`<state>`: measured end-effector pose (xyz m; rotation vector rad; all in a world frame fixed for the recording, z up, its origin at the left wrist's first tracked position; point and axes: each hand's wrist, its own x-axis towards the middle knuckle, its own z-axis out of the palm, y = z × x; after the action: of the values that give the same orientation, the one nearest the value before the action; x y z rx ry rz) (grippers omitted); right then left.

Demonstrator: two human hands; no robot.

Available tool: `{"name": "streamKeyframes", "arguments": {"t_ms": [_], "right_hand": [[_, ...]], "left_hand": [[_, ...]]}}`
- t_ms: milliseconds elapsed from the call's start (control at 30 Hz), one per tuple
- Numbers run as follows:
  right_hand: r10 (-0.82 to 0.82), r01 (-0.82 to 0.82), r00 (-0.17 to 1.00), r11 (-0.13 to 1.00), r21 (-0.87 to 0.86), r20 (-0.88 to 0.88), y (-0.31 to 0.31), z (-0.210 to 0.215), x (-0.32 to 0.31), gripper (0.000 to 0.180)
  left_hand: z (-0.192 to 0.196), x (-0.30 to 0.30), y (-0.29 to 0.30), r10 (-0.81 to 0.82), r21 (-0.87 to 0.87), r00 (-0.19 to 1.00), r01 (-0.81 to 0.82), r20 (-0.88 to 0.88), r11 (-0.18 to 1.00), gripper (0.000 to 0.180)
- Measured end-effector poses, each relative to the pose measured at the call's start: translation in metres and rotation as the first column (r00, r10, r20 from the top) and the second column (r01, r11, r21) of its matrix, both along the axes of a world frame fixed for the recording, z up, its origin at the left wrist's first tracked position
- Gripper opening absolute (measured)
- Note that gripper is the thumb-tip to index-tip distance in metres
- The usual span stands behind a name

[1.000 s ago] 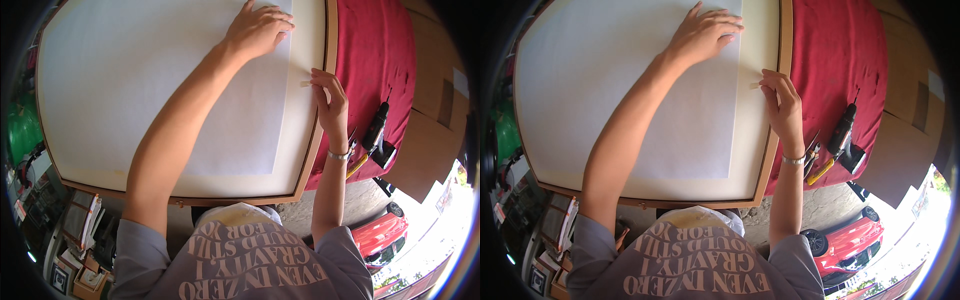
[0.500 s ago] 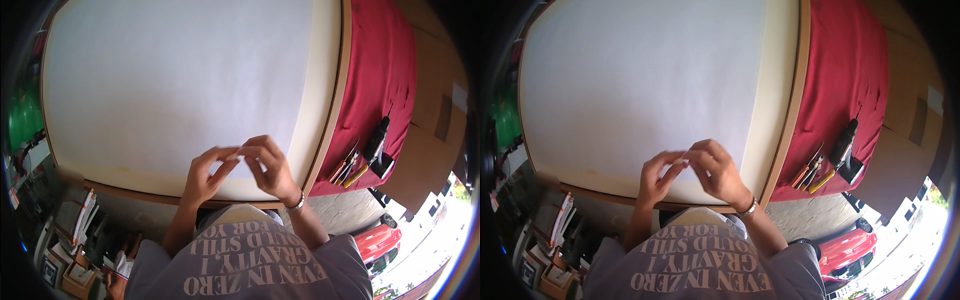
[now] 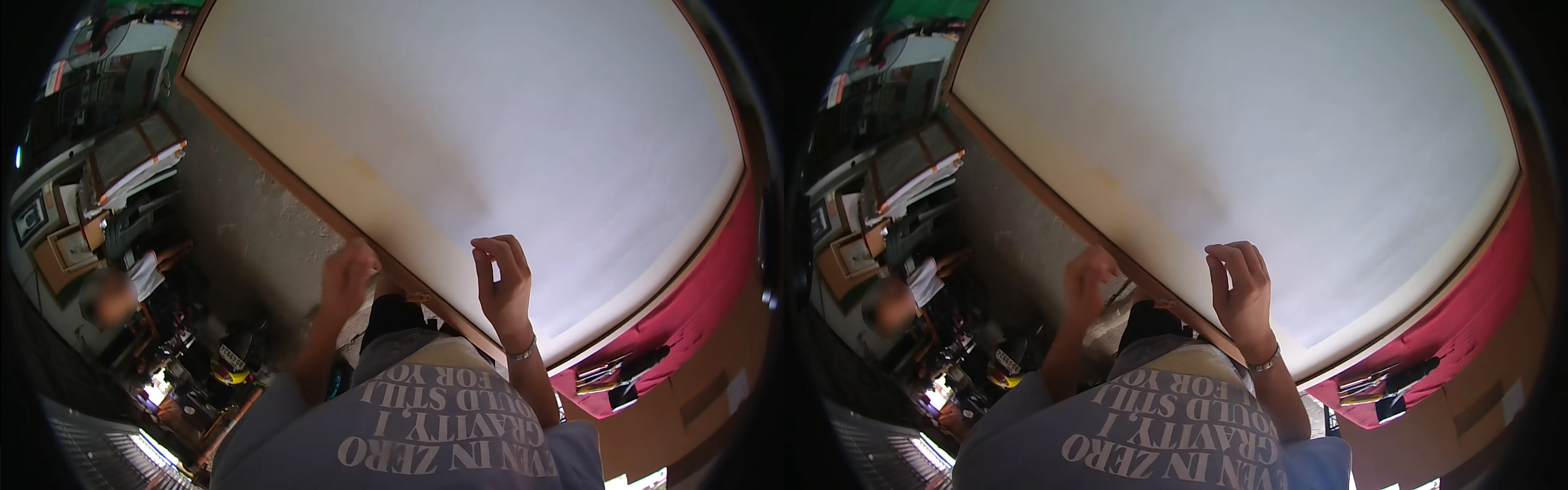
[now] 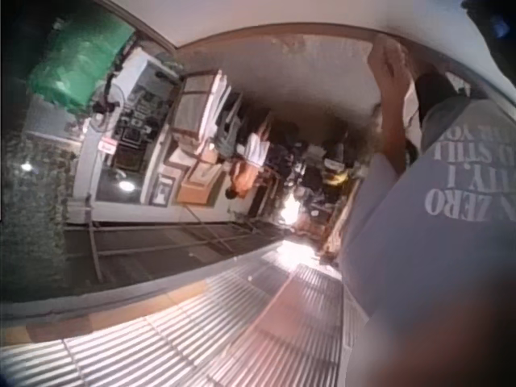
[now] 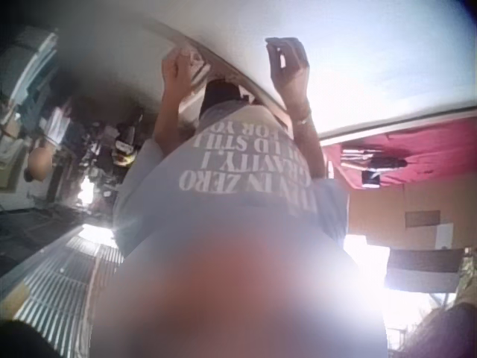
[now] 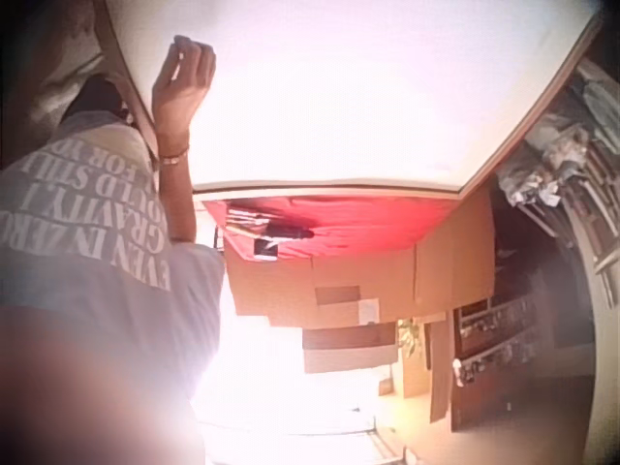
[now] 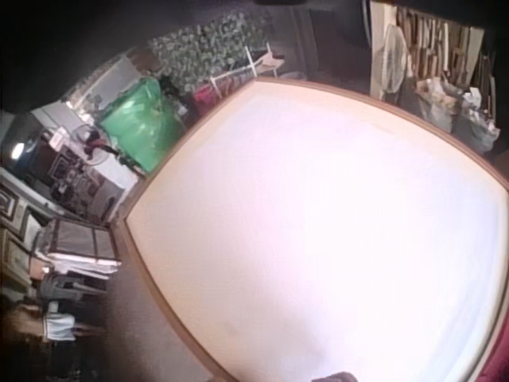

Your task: The person uses pliers to remove staples from a wooden frame, then flips the frame and inserts a white backing board and a black mat. The person smooths the backing and mat into place within the frame.

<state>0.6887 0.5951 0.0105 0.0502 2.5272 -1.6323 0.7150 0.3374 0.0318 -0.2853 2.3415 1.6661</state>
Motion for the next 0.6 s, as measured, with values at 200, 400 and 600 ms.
{"name": "streamKeyframes", "arguments": {"t_ms": [200, 400, 600], "right_hand": [[0.220, -0.187, 0.964, 0.960, 0.207, -0.150, -0.090, -0.017, -0.032, 0.016], [0.184, -0.080, 0.945, 0.931, 0.356, -0.269, -0.154, -0.042, -0.089, 0.016], [0.184, -0.032, 0.938, 0.888, 0.458, -0.292, -0.175, -0.043, -0.103, 0.014]], "left_hand": [[-0.012, -0.046, -0.100, 0.126, 0.063, 0.956, -0.114, -0.265, 0.992, 0.041], [-0.020, -0.111, -0.124, -0.440, -0.478, 0.832, 0.251, -0.339, 0.842, 0.025], [-0.040, -0.128, -0.127, -0.625, -0.464, 0.729, 0.468, -0.278, 0.752, 0.025]]}}
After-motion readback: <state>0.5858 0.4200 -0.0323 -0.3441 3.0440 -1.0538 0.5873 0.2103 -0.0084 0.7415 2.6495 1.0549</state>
